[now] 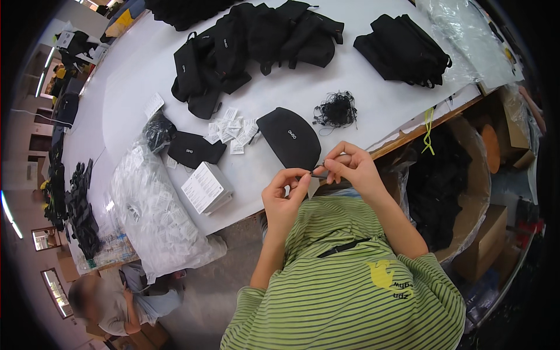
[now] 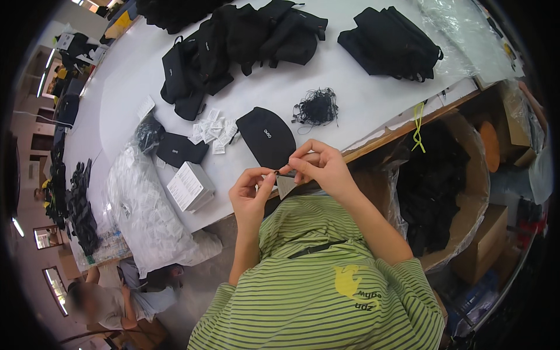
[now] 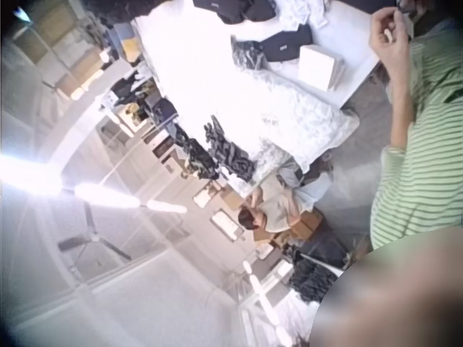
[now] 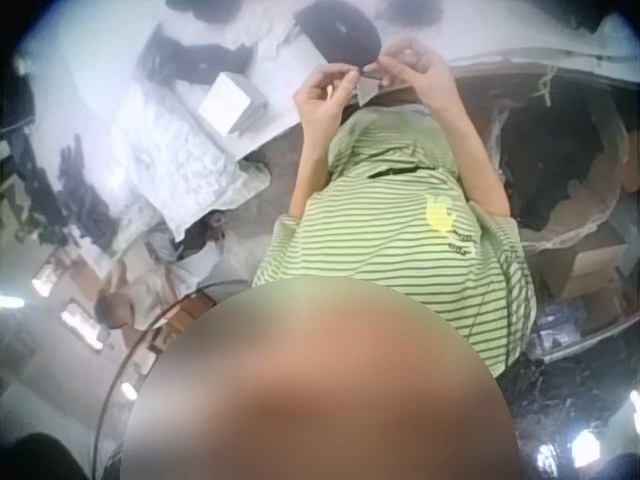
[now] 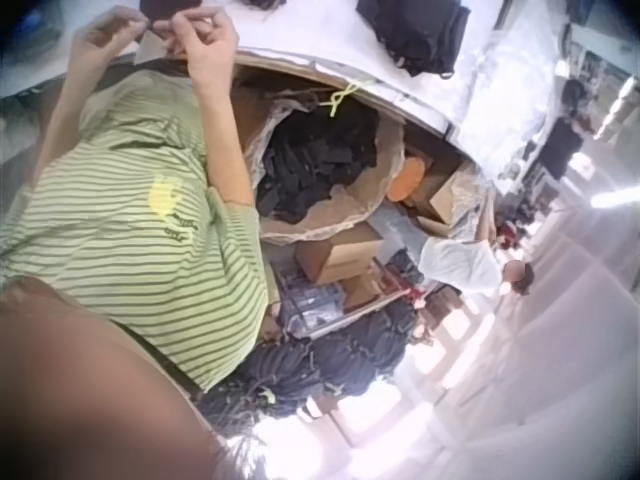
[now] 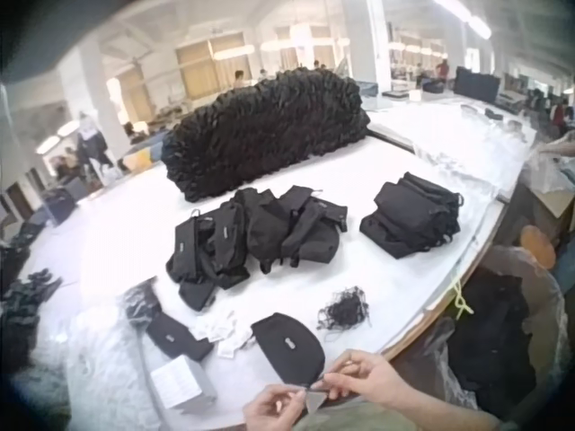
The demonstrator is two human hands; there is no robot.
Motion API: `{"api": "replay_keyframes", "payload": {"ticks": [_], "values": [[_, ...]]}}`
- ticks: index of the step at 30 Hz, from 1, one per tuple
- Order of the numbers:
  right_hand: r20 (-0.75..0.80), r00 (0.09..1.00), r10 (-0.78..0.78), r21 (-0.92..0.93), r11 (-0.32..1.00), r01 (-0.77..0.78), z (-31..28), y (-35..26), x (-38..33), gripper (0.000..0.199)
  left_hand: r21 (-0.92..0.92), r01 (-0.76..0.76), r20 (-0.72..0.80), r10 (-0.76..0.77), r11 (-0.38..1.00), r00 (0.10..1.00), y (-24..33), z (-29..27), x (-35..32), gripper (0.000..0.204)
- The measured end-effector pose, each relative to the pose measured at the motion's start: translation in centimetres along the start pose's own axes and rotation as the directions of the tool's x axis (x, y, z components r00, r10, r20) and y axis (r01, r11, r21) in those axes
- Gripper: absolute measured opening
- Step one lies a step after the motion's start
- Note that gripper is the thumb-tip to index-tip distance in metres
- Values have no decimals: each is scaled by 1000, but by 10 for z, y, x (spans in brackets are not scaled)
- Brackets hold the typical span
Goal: The person is packing and organizing black soft-shell cases (possibly for glasses or electronics), attaching labels, and sorting them into bins.
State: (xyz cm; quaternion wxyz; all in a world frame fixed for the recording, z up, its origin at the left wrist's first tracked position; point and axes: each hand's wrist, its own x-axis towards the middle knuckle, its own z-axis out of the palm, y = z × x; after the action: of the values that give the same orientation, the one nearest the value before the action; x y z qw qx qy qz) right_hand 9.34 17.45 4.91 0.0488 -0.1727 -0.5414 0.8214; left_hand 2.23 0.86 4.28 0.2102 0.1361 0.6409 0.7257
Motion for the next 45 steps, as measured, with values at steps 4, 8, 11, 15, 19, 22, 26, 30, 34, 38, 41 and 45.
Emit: {"api": "replay_keyframes", "payload": {"ticks": [4,8,11,15,19,22,26,30,34,38,41,45], "values": [[-39,999,-8,-3,1000,8,5,11,1,13,91,-21,69,15,996,997,2,3,-3,9],[-55,998,3,-41,999,-5,6,14,0,13,150,-36,87,23,988,996,2,5,-3,9],[-50,999,-5,-29,1000,3,7,13,-1,13,132,3,80,-13,991,997,1,5,-4,8],[-72,997,9,-20,1000,-11,11,11,-3,13,132,17,88,-29,991,996,0,5,-4,7],[-81,991,-104,7,994,105,12,22,-3,13,87,31,89,-38,996,995,0,8,-5,6],[-61,993,-104,-44,994,101,6,18,-4,14,85,40,89,-48,996,995,-5,7,-8,6],[75,993,-96,-519,846,121,-7,1,19,20,350,-71,280,-32,934,959,-4,10,-16,8],[325,839,-437,-914,84,398,3,32,31,29,423,-258,546,-17,869,838,4,22,-27,11],[322,835,-446,-917,71,392,-7,45,32,28,337,-270,467,89,902,880,2,15,-23,10],[147,901,-408,-852,411,325,-11,23,23,24,376,-295,235,218,878,947,-15,-9,9,19],[151,913,-379,-825,460,328,-3,0,3,21,648,-483,257,427,589,867,-20,-17,24,25],[157,906,-392,-812,471,345,-5,-9,-8,22,802,-544,395,466,245,791,-20,-25,26,27]]}}
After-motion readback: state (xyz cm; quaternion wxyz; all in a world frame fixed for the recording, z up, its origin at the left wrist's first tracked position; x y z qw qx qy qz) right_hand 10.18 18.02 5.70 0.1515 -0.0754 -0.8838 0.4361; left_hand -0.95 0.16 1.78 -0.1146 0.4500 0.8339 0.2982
